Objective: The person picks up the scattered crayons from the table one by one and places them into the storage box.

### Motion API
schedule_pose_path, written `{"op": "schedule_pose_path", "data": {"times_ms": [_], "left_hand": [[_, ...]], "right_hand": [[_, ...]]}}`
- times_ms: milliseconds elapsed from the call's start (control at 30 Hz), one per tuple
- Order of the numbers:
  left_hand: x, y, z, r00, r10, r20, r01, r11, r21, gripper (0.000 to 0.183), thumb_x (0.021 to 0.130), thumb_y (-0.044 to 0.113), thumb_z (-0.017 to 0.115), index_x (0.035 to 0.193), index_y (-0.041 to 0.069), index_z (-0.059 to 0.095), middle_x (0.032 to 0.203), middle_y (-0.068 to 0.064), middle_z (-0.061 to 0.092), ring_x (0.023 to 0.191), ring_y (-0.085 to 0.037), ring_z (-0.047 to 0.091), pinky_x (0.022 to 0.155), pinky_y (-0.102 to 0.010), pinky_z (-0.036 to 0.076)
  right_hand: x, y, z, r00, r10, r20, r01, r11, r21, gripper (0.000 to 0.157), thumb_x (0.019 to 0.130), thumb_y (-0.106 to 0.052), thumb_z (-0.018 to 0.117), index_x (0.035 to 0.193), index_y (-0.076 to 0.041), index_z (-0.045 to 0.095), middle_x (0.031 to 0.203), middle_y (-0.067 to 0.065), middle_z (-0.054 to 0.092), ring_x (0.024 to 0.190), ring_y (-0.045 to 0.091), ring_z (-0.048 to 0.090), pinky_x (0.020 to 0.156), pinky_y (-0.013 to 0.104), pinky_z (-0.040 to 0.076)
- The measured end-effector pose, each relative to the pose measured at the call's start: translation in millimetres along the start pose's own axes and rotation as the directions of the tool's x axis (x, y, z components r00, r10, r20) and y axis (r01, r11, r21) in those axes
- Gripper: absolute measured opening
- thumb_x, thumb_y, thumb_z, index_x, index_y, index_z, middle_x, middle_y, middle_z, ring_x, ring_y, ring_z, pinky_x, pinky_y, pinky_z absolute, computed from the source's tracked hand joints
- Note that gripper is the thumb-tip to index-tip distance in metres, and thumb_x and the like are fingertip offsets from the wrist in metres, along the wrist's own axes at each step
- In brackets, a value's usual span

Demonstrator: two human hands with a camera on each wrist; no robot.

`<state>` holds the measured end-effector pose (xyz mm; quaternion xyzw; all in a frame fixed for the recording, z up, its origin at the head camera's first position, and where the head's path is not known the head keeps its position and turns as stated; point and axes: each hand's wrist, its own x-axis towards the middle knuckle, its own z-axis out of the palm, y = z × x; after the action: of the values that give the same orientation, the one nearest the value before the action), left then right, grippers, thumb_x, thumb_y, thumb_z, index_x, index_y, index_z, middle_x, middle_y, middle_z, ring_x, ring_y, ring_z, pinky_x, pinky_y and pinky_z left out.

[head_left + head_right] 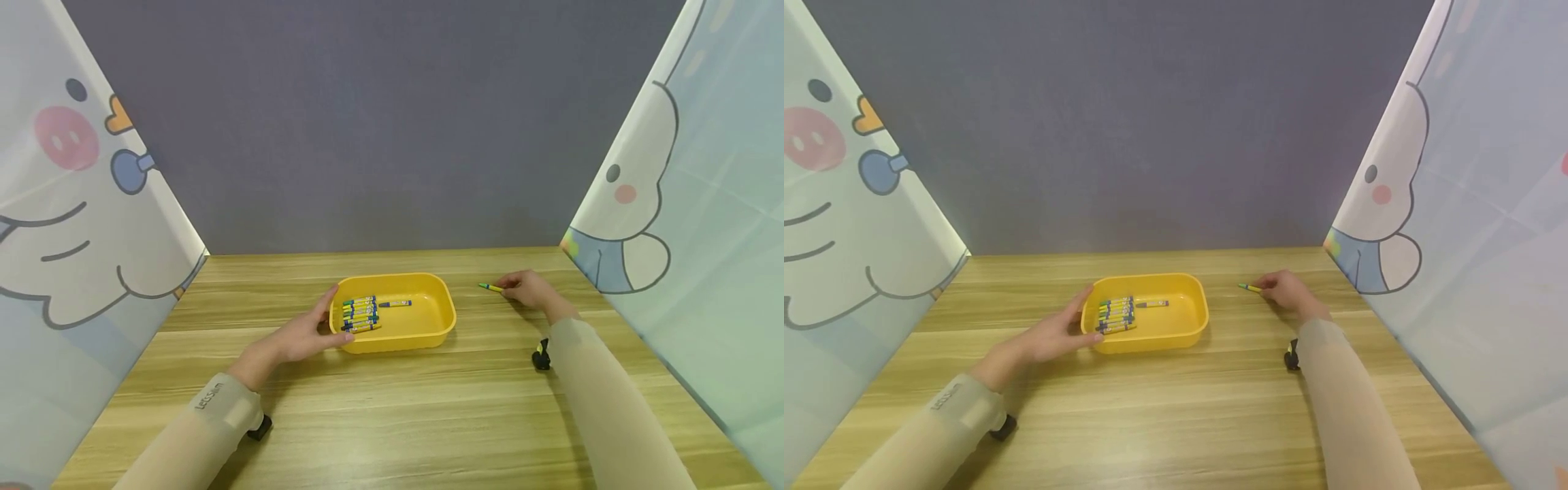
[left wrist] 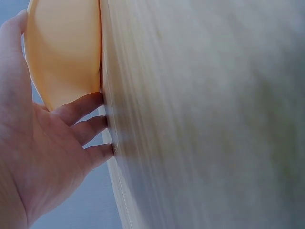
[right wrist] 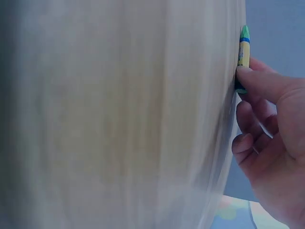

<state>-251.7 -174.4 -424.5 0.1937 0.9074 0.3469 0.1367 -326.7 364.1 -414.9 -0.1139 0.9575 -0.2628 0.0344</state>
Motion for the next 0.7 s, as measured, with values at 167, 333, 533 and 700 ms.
{"op": "schedule_pose_path", "data": {"times_ms": [167, 333, 533, 700], "left_hand": [[-0.9, 1.2, 0.4, 1.0, 0.003, -0.01, -0.002, 1.0, 0.017, 0.123, 0.096, 0.072, 0.073, 0.178, 0.029, -0.008, 0.156, -0.014, 0.063, 0.141, -0.03, 0.063, 0.122, -0.059, 0.045], [0.7, 3.0, 0.8, 1.0, 0.007, -0.016, -0.007, 1.0, 0.025, 0.124, 0.095, 0.072, 0.074, 0.178, 0.026, -0.006, 0.16, -0.016, 0.06, 0.143, -0.033, 0.061, 0.123, -0.059, 0.043], [0.5, 3.1, 0.2, 1.0, 0.001, -0.011, 0.0, 0.999, 0.033, 0.123, 0.095, 0.073, 0.073, 0.178, 0.028, -0.006, 0.158, -0.017, 0.061, 0.142, -0.033, 0.062, 0.123, -0.06, 0.044], [-0.2, 1.0, 0.0, 1.0, 0.002, -0.009, -0.002, 1.0, 0.026, 0.123, 0.095, 0.073, 0.073, 0.178, 0.029, -0.006, 0.157, -0.016, 0.063, 0.14, -0.031, 0.063, 0.123, -0.059, 0.044]], "right_hand": [[-2, -5, 0.2, 1.0, -0.027, -0.005, 0.027, 0.999, 0.022, 0.029, 0.105, -0.011, 0.071, 0.131, 0.0, 0.077, 0.109, 0.018, 0.076, 0.091, 0.024, 0.065, 0.081, 0.04, 0.053], [-2, -17, 3.9, 0.998, -0.063, -0.011, 0.064, 0.997, 0.042, 0.03, 0.108, -0.016, 0.069, 0.135, -0.007, 0.078, 0.114, 0.015, 0.075, 0.086, 0.018, 0.06, 0.074, 0.033, 0.049], [2, -50, 5.5, 0.989, -0.147, -0.004, 0.147, 0.986, 0.076, 0.029, 0.11, -0.021, 0.068, 0.136, -0.013, 0.078, 0.12, 0.012, 0.073, 0.088, 0.022, 0.056, 0.074, 0.037, 0.049], [6, -77, 12.2, 0.978, -0.211, 0.003, 0.209, 0.973, 0.099, 0.028, 0.111, -0.025, 0.069, 0.136, -0.016, 0.079, 0.117, 0.008, 0.073, 0.091, 0.021, 0.056, 0.076, 0.035, 0.049]]}}
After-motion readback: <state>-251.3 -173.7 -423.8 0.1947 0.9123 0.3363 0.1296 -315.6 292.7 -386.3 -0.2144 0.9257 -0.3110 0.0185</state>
